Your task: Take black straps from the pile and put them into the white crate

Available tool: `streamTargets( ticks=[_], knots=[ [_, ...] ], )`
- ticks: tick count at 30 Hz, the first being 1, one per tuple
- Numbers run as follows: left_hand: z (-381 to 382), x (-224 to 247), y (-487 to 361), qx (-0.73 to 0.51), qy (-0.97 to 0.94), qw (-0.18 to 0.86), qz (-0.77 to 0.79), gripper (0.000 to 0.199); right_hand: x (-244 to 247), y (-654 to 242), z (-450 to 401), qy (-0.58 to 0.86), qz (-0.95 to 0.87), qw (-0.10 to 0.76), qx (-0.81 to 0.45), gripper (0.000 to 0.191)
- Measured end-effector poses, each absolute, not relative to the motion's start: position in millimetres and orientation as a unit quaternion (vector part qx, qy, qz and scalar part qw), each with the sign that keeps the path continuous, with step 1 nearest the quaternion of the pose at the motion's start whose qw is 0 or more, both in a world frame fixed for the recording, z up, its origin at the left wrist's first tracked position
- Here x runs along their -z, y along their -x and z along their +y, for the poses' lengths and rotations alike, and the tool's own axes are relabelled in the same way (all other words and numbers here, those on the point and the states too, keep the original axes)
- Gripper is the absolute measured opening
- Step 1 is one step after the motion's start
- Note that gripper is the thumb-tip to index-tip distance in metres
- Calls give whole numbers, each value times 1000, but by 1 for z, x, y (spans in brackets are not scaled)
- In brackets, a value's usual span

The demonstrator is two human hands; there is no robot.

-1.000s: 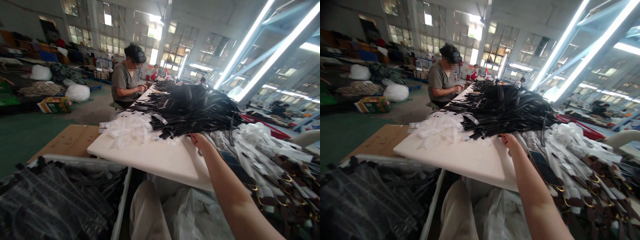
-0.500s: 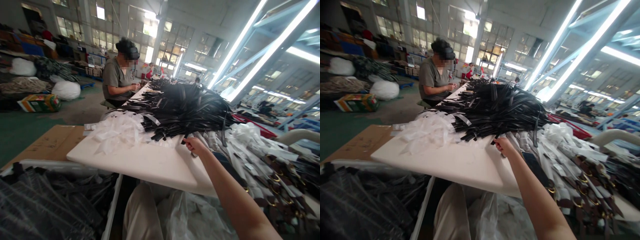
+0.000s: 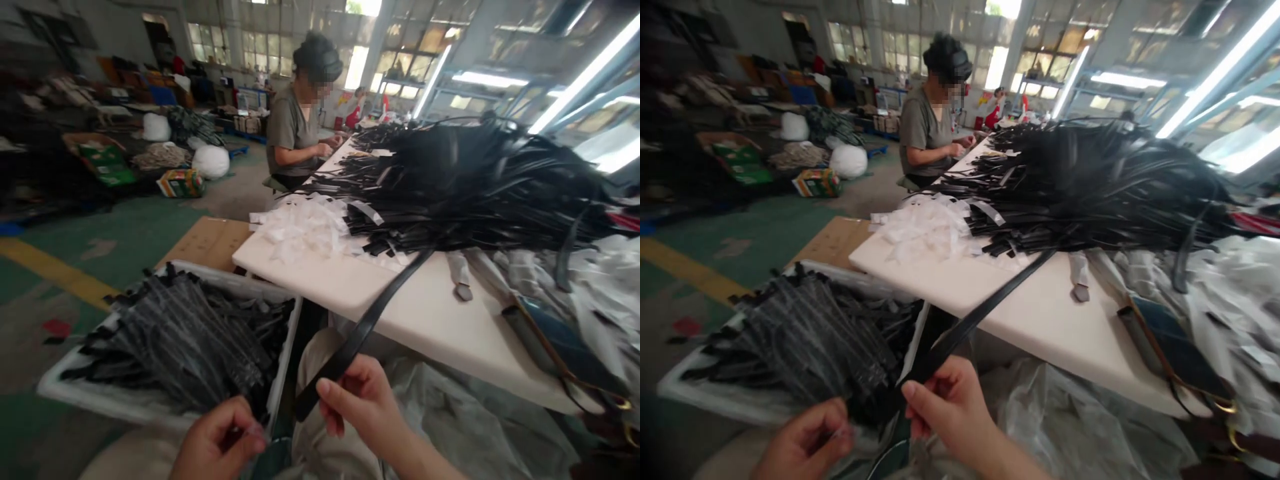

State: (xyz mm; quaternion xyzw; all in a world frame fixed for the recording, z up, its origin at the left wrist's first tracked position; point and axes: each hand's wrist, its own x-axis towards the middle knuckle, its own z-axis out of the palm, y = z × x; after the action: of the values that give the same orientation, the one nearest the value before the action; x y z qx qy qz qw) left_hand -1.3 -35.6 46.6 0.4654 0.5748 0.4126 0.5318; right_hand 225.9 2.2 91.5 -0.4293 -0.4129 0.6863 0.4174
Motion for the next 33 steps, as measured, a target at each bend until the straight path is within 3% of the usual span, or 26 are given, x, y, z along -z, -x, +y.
streamTargets(
  ticks=[9,19,22,24,27,29,33],
  knots=[
    [-63,-51,16,-405,-464,547,567,30,-85,-186,-12,387,-582,324,-638,44],
    [-54,-67,1,-369,-491,528,586,20,-85,-183,-13,356,-718,394,-449,35],
    [-51,-69,-2,-354,-506,512,596,16,-75,-183,-13,350,-713,365,-486,37],
    [-52,-68,-1,-338,-517,505,603,14,-68,-188,-8,347,-648,336,-589,37],
    [-55,-67,1,-303,-531,490,621,14,-61,-198,5,397,-439,386,-708,55],
    [-56,-68,1,-284,-537,493,623,14,-61,-203,10,448,-363,434,-692,53],
    [-56,-72,-6,-268,-529,547,591,13,-61,-201,1,464,-473,414,-624,45]
  ],
)
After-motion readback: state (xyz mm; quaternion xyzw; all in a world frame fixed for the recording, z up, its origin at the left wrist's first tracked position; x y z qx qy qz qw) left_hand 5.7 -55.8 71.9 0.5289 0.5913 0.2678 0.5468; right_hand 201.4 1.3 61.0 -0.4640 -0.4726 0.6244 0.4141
